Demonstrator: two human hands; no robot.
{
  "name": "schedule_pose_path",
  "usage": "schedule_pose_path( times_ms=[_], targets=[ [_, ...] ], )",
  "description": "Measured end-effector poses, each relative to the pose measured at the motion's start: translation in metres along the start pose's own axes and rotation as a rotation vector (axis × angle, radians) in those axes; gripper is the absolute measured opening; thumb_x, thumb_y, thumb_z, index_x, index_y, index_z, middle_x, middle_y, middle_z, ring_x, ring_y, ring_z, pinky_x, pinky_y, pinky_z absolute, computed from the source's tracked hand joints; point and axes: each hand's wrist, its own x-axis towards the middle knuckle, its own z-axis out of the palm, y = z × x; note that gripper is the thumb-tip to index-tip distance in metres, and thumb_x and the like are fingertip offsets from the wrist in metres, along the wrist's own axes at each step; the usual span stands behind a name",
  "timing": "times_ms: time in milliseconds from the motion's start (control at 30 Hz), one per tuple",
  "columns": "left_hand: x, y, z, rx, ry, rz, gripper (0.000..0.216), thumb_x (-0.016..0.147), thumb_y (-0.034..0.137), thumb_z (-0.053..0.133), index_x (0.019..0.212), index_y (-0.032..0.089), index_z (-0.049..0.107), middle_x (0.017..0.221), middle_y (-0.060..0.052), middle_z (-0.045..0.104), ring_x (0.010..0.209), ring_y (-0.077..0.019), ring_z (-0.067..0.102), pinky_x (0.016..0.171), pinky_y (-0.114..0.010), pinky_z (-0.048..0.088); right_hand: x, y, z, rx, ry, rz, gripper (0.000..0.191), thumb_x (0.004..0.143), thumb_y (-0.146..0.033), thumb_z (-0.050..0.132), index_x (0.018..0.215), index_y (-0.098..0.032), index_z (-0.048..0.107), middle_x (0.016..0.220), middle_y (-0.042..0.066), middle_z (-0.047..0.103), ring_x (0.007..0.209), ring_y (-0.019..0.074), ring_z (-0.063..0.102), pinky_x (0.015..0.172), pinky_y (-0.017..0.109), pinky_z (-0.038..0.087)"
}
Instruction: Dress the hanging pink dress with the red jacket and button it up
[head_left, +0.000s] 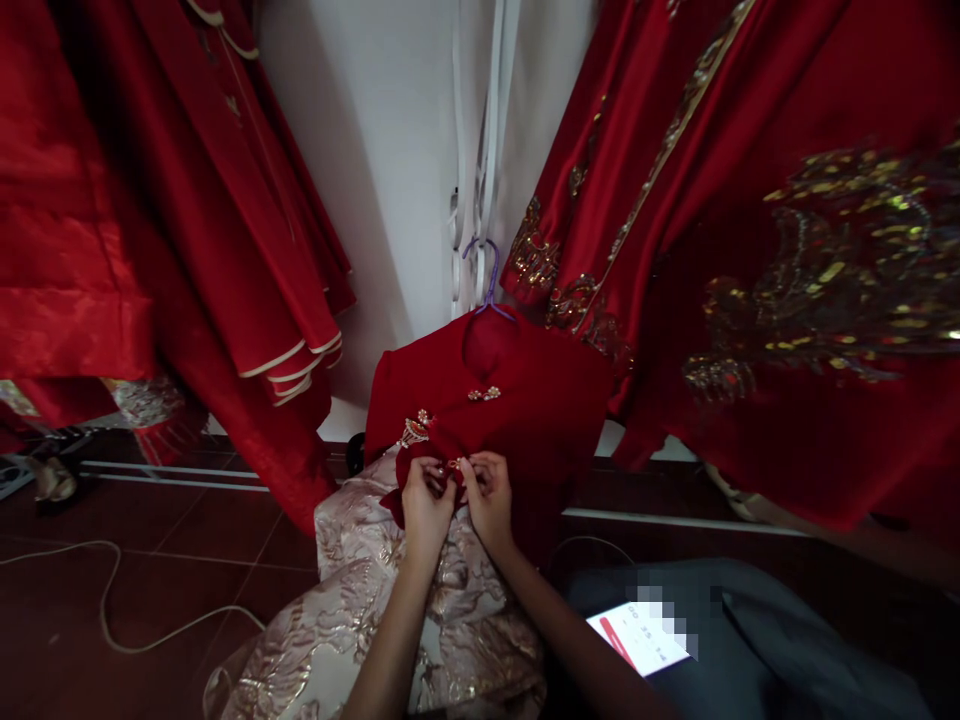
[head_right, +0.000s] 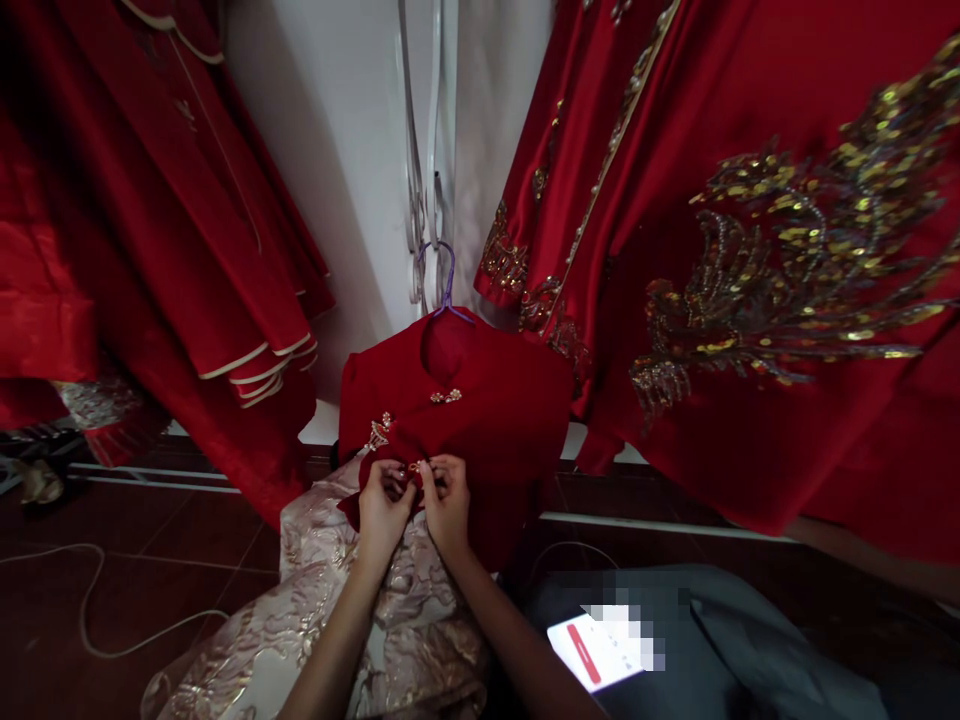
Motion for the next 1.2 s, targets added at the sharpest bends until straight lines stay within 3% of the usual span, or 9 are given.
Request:
schedule_pose_path(
  times_ms=[233,667,1200],
  targets=[
    [0.0010,0.0009,-0.0035,-0.194,-0.117,-0.065,0.020,0.071,0.032,0.063,0.082,0.016,0.057,0.070,-0.001,0.061,0.062,-0.0113,0.058,0.058,-0.021,0.046,-0.0068,-0.0064,-0.0013,-0.137,0.004,-0.119,0.020,0.081,-0.036,0.055,0.090,-0.020,0.049,0.083,0.005,0.058,0.074,0.0144,0.058,0.059,0.024,0.049],
    [0.0055,-0.0034,-0.0081,-0.472,-0.141,-0.232,0.024,0.066,0.024,0.067,0.086,0.012,0.063,0.082,-0.008,0.069,0.075,-0.0144,0.066,0.075,-0.027,0.052,-0.0068,-0.0091,0.0003,-0.181,0.015,-0.157,0.015,0.081,-0.033,0.054,0.089,-0.020,0.051,0.079,0.003,0.057,0.066,0.0126,0.055,0.054,0.023,0.047],
    [0.0052,-0.0025,-0.0073,-0.461,-0.167,-0.259,0.019,0.063,0.022,0.068,0.079,0.012,0.067,0.080,-0.008,0.071,0.072,-0.0155,0.066,0.074,-0.028,0.053,-0.0048,-0.0047,-0.0020,-0.184,-0.015,-0.171,0.011,0.082,-0.030,0.055,0.082,-0.019,0.054,0.077,0.002,0.056,0.068,0.0119,0.055,0.056,0.022,0.047]
  ],
)
